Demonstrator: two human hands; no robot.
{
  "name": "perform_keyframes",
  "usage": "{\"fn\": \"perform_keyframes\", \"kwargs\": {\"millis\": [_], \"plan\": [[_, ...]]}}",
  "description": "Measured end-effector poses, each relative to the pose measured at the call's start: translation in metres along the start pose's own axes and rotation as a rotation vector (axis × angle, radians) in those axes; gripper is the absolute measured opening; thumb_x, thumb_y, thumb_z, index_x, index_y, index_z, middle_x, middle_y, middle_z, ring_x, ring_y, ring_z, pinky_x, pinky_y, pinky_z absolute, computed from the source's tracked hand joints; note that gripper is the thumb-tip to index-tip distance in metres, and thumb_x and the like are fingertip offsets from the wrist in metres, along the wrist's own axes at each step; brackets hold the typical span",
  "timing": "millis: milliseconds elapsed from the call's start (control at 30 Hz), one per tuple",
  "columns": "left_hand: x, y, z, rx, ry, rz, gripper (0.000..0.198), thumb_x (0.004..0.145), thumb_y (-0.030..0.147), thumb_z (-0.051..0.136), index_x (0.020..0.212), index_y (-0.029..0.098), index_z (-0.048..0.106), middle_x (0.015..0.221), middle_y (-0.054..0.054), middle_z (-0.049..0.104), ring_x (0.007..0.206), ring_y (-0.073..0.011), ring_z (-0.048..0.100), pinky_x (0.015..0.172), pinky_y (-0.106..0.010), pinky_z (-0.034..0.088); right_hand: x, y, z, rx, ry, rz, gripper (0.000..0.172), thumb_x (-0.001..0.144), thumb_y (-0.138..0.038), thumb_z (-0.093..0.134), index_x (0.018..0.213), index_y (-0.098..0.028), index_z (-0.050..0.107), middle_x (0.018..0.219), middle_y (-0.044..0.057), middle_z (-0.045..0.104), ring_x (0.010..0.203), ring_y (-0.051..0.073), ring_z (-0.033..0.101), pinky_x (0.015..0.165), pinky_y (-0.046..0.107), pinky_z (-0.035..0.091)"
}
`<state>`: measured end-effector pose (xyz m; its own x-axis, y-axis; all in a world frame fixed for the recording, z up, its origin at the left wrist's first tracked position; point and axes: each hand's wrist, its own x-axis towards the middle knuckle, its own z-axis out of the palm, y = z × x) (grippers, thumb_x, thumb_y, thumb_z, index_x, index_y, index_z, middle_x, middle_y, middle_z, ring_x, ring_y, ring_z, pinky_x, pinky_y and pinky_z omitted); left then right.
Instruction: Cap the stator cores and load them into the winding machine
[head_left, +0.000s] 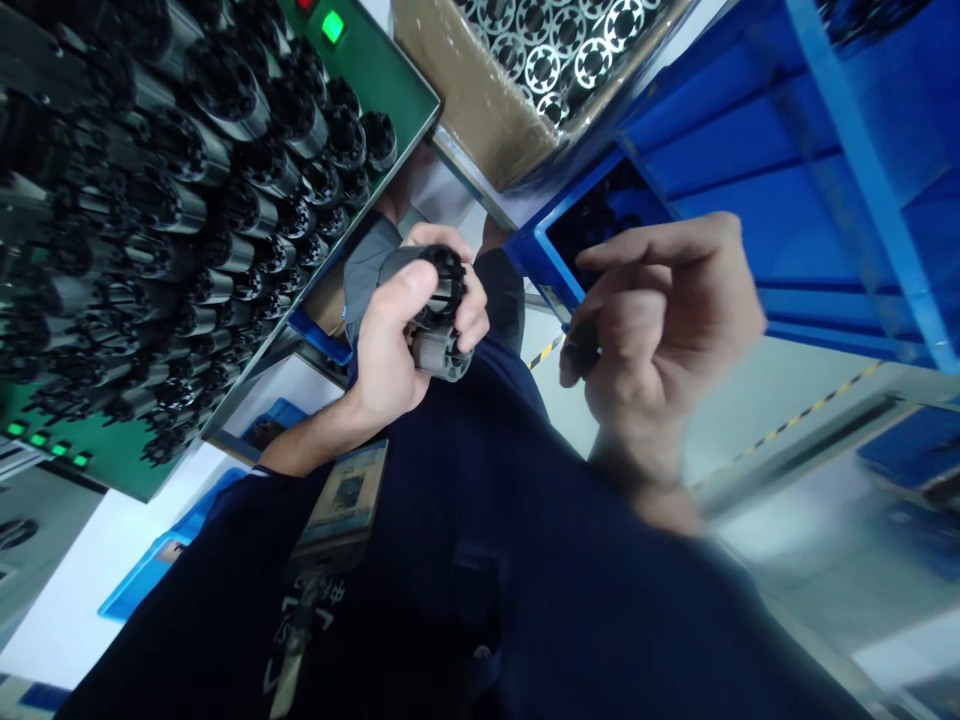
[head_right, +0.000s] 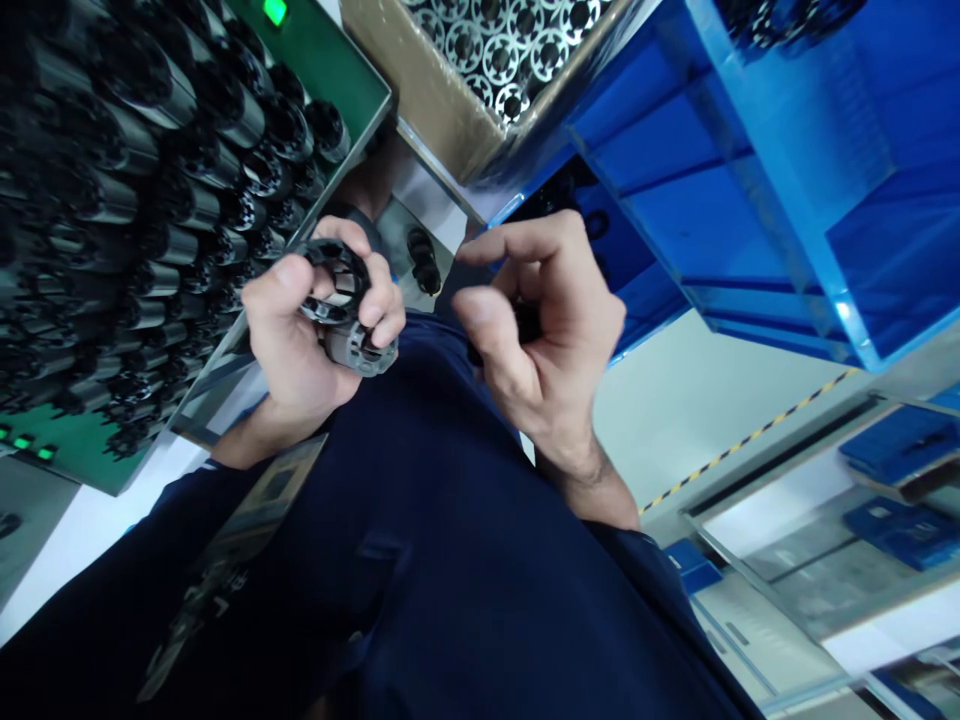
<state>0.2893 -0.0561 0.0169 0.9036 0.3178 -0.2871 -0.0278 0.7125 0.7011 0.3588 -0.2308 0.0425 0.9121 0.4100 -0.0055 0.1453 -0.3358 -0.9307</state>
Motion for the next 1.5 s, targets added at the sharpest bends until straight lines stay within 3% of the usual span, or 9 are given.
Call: {"fn": "perform_keyframes", "kwargs": {"millis": [133, 267, 367, 500, 633, 800, 1067, 1333, 1500], "plan": [[0.001, 0.005, 0.005, 0.07, 0.111, 0.073, 0.048, 0.102, 0.065, 0.078, 0.087, 0.025, 0.054, 0.068, 0.001, 0.049, 0.053, -0.0137, 0.046, 0.053, -0.029, 0.043, -0.002, 0.003, 0.004, 0.048, -0.12, -0.012, 0.023, 0.116, -0.062, 0.072, 0.128, -0.044, 0.075, 0.113, 0.005, 0.071, 0.087, 0.027, 0.077, 0.071, 0.043, 0.075], [0.0, 0.009, 0.009, 0.049, 0.115, 0.091, 0.042, 0.108, 0.061, 0.072, 0.09, 0.025, 0.058, 0.072, 0.0, 0.053, 0.055, -0.0162, 0.054, 0.055, -0.031, 0.045, -0.003, -0.004, 0.003, 0.115, -0.254, -0.013, 0.023, 0.114, -0.041, 0.077, 0.136, -0.046, 0.08, 0.128, 0.005, 0.074, 0.097, 0.027, 0.08, 0.081, 0.046, 0.081], [0.002, 0.005, 0.01, -0.009, 0.119, 0.202, 0.039, 0.107, 0.057, 0.076, 0.087, 0.026, 0.066, 0.086, -0.004, 0.064, 0.069, -0.0201, 0.063, 0.064, -0.036, 0.053, -0.004, -0.01, 0.007, 0.033, -0.188, -0.115, 0.025, 0.11, -0.036, 0.082, 0.131, -0.048, 0.087, 0.117, 0.005, 0.079, 0.109, 0.033, 0.081, 0.085, 0.052, 0.082], [0.003, 0.001, 0.014, 0.024, 0.145, 0.267, 0.038, 0.102, 0.065, 0.08, 0.101, 0.028, 0.079, 0.097, -0.007, 0.064, 0.08, -0.0225, 0.064, 0.07, -0.038, 0.055, -0.006, -0.01, 0.021, 0.072, -0.104, -0.169, 0.025, 0.113, -0.031, 0.082, 0.13, -0.049, 0.088, 0.098, 0.0, 0.082, 0.092, 0.028, 0.083, 0.084, 0.05, 0.08], [-0.003, 0.011, 0.024, 0.034, 0.191, 0.147, 0.046, 0.122, 0.064, 0.053, 0.107, 0.025, 0.071, 0.102, -0.007, 0.059, 0.081, -0.0197, 0.061, 0.069, -0.036, 0.053, -0.005, -0.01, 0.027, 0.13, -0.098, -0.18, 0.027, 0.109, -0.031, 0.089, 0.124, -0.054, 0.091, 0.122, -0.006, 0.089, 0.089, 0.024, 0.084, 0.068, 0.044, 0.075], [-0.005, 0.015, 0.033, 0.063, 0.26, 0.085, 0.064, 0.126, 0.073, 0.032, 0.102, 0.027, 0.07, 0.1, -0.006, 0.059, 0.075, -0.0192, 0.057, 0.066, -0.035, 0.048, -0.004, -0.015, 0.021, -0.009, -0.143, -0.104, 0.029, 0.11, -0.043, 0.085, 0.123, -0.069, 0.087, 0.113, -0.007, 0.087, 0.093, 0.027, 0.084, 0.072, 0.05, 0.077], [0.001, -0.002, 0.027, 0.061, 0.286, 0.185, 0.071, 0.112, 0.094, 0.048, 0.098, 0.032, 0.079, 0.081, -0.006, 0.058, 0.07, -0.0237, 0.055, 0.065, -0.039, 0.045, -0.012, -0.001, 0.041, -0.051, 0.075, -0.167, 0.002, 0.109, -0.048, 0.086, 0.11, -0.049, 0.084, 0.09, 0.001, 0.075, 0.077, 0.027, 0.072, 0.068, 0.051, 0.07], [0.007, -0.005, 0.023, 0.012, 0.314, 0.175, 0.067, 0.112, 0.09, 0.058, 0.094, 0.03, 0.082, 0.082, -0.006, 0.057, 0.068, -0.0216, 0.053, 0.061, -0.037, 0.045, -0.01, 0.006, 0.054, 0.002, 0.106, -0.174, 0.002, 0.108, -0.042, 0.078, 0.107, -0.042, 0.079, 0.093, 0.003, 0.069, 0.08, 0.027, 0.069, 0.057, 0.047, 0.062], [0.007, -0.009, 0.018, 0.138, 0.347, 0.16, 0.073, 0.112, 0.096, 0.047, 0.094, 0.033, 0.081, 0.081, -0.006, 0.06, 0.071, -0.0249, 0.062, 0.068, -0.04, 0.051, -0.01, 0.013, 0.058, -0.026, 0.097, -0.253, 0.005, 0.111, -0.039, 0.08, 0.106, -0.04, 0.082, 0.087, 0.004, 0.065, 0.081, 0.027, 0.068, 0.066, 0.048, 0.068]]}}
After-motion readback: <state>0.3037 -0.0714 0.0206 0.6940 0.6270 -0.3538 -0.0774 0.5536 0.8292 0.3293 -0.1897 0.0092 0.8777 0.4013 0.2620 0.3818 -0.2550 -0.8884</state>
